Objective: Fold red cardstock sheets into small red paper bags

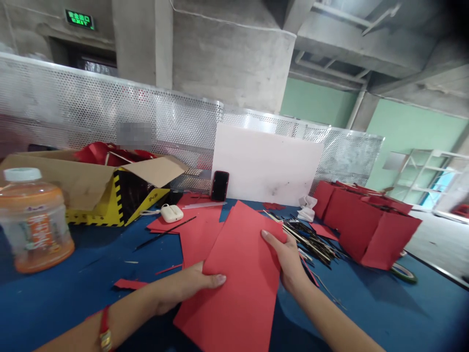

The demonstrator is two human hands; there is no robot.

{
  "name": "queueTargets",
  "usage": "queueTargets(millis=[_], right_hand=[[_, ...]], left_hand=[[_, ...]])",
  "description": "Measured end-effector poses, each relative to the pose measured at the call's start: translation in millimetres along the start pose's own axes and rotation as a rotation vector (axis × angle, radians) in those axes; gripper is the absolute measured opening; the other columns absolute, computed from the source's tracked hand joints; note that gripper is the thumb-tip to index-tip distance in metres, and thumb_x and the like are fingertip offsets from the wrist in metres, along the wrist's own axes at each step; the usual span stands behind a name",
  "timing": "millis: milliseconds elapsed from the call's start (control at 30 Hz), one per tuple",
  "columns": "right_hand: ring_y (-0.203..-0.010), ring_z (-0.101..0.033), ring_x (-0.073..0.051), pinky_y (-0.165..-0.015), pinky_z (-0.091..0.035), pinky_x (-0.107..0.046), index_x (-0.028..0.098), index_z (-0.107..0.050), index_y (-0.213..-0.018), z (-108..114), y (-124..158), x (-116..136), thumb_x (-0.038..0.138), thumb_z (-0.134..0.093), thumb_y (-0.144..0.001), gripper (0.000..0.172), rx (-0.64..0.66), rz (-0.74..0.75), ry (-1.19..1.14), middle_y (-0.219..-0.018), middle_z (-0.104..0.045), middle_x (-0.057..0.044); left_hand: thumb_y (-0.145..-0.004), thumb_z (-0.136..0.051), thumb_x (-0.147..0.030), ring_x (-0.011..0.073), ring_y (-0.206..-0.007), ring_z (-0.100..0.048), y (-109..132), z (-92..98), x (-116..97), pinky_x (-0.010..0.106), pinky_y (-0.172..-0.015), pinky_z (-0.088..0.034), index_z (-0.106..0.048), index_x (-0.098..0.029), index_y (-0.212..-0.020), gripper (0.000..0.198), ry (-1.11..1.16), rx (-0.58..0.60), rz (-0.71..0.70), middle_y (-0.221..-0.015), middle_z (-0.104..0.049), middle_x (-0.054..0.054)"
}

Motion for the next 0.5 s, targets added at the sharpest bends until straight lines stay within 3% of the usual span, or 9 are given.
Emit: queueTargets(millis=[100, 167, 333, 500], right_hand=[[-0.066, -0.068, -0.023, -0.064, -0.054, -0.035, 0.02, -0.07, -0.083, 5.7, -8.8, 7.1, 0.043, -0.082, -0.06, 0.035, 0.025, 0.064, 0.081, -0.077, -0.074, -0.004], [-0.068, -0.065, -0.022, -0.066, -0.051, -0.034, 0.02, -0.071, -0.078, 7.9, -11.9, 16.0, 0.042, -0.078, -0.064, 0.027, 0.019, 0.195, 0.231, -0.075, -0.072, -0.003], [-0.076, -0.06, -0.022, -0.072, -0.046, -0.034, 0.022, -0.07, -0.072, 1.8, -3.0, 40.0, 0.032, -0.07, -0.072, 0.01, -0.027, 0.581, 0.518, -0.075, -0.067, -0.003], [-0.083, -0.058, -0.022, -0.075, -0.044, -0.035, 0.024, -0.068, -0.074, -3.9, 6.6, 46.7, 0.028, -0.066, -0.078, 0.006, -0.012, 0.731, 0.597, -0.082, -0.065, -0.004]], left_hand=[[-0.073, -0.076, -0.043, 0.0291, -0.109, -0.065, 1.2, -3.1, 3.3, 0.039, -0.095, -0.05, -0.067, -0.02, -0.111, 0.046, -0.016, 0.075, 0.04, -0.115, -0.071, 0.01], [-0.072, -0.076, -0.042, 0.0294, -0.108, -0.066, 0.6, -2.4, 5.0, 0.04, -0.094, -0.051, -0.068, -0.021, -0.11, 0.045, -0.008, 0.086, 0.057, -0.112, -0.072, 0.009], [-0.073, -0.076, -0.041, 0.0291, -0.108, -0.066, -1.9, 3.3, 4.2, 0.041, -0.095, -0.05, -0.067, -0.022, -0.111, 0.044, 0.002, 0.043, 0.034, -0.113, -0.072, 0.008], [-0.072, -0.076, -0.04, 0.0297, -0.108, -0.066, -2.0, 6.2, 5.6, 0.041, -0.094, -0.051, -0.066, -0.021, -0.111, 0.044, 0.022, 0.0, 0.037, -0.11, -0.073, 0.009]])
Point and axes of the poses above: each hand's wrist, its own y-axis away from the middle knuckle, its own z-axis out of the back of the hand, x = y × z, the point moved 8 cm from there along -y, towards the middle knuckle
